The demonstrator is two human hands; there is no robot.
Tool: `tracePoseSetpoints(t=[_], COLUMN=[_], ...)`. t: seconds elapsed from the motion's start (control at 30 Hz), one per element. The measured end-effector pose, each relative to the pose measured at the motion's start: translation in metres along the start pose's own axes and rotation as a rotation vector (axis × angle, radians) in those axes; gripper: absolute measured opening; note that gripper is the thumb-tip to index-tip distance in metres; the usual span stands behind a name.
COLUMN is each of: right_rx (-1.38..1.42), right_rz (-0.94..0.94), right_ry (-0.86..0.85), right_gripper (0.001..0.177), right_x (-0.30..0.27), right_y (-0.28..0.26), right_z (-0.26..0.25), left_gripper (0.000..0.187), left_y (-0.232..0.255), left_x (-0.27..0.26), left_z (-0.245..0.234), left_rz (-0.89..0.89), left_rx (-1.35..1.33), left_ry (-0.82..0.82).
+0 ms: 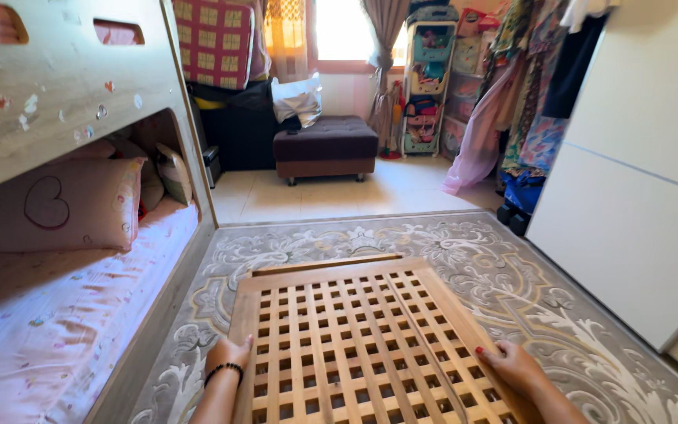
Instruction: The person assembles a wooden lattice crate by hand, attaching side panels to a base and securing them with screws. They flip the crate to attach the remaining panels and complete the assembly.
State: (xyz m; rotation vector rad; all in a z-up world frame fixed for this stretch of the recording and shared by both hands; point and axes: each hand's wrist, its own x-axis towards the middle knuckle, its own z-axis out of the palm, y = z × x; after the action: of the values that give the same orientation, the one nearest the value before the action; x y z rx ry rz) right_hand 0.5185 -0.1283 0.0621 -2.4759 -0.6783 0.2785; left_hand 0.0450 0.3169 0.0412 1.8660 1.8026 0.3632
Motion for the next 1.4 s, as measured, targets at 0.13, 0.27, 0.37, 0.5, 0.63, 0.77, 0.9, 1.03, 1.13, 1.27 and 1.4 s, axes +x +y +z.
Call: tracePoseSetpoints(t=[0.13,0.27,0.37,0.5,0.63,0.77,0.9,1.03,1.13,1.27,1.4], right_rx=[0.024,-0.085,-0.139,-0.167,-0.178,-0.17,-0.208,-0.313,-0.36,-0.132,0.202], right_rz=[0.022,0.034,0.002,-0.009,-0.066,-0.001,-0.009,-0.131,0.024,-0.032,0.077], right_ry=[-0.015,-0.018,-0.004,-0.002,0.068,0.06,0.09,0.187,0.079,0.063,-0.003], right_gripper=[0.082,0.088,0.097,0.1,0.105,0.097,0.093,0.084,0.086,0.076,0.072], right_x=[0.018,0.03,0.038,0.038,0.036,0.032,0.023,0.01,0.007,-0.002,-0.034], right_y=[-0.004,-0.003,-0.003,-0.003,-0.003,-0.005,-0.016,-0.023,-0.019,0.007,0.051], right_z=[0.015,0.028,0.032,0.049,0.061,0.064,0.061,0.061,0.058,0.052,0.038], left_gripper=[0.069,0.067,0.067,0.067,0.068,0.068,0.069,0.078,0.081,0.082,0.082], left_y=[0.008,0.018,0.019,0.016,0.013,0.01,0.009,0.014,0.016,0.002,-0.028], left_x=[0.004,0.003,-0.001,0.007,0.023,0.032,0.027,0.0,-0.025,-0.047,-0.07], left_z=[0.007,0.006,0.0,-0.005,0.007,0.02,0.019,0.011,0.005,0.003,0.006], left_rz=[0.06,0.057,0.04,0.009,0.027,0.017,0.071,0.285,0.415,0.389,0.419], left_rx=[-0.012,-0.003,0.011,0.045,0.044,0.025,0.016,0.141,0.299,0.314,0.284], left_ry=[0.068,0.135,0.117,0.051,0.094,0.104,0.174,0.224,0.173,0.068,0.159])
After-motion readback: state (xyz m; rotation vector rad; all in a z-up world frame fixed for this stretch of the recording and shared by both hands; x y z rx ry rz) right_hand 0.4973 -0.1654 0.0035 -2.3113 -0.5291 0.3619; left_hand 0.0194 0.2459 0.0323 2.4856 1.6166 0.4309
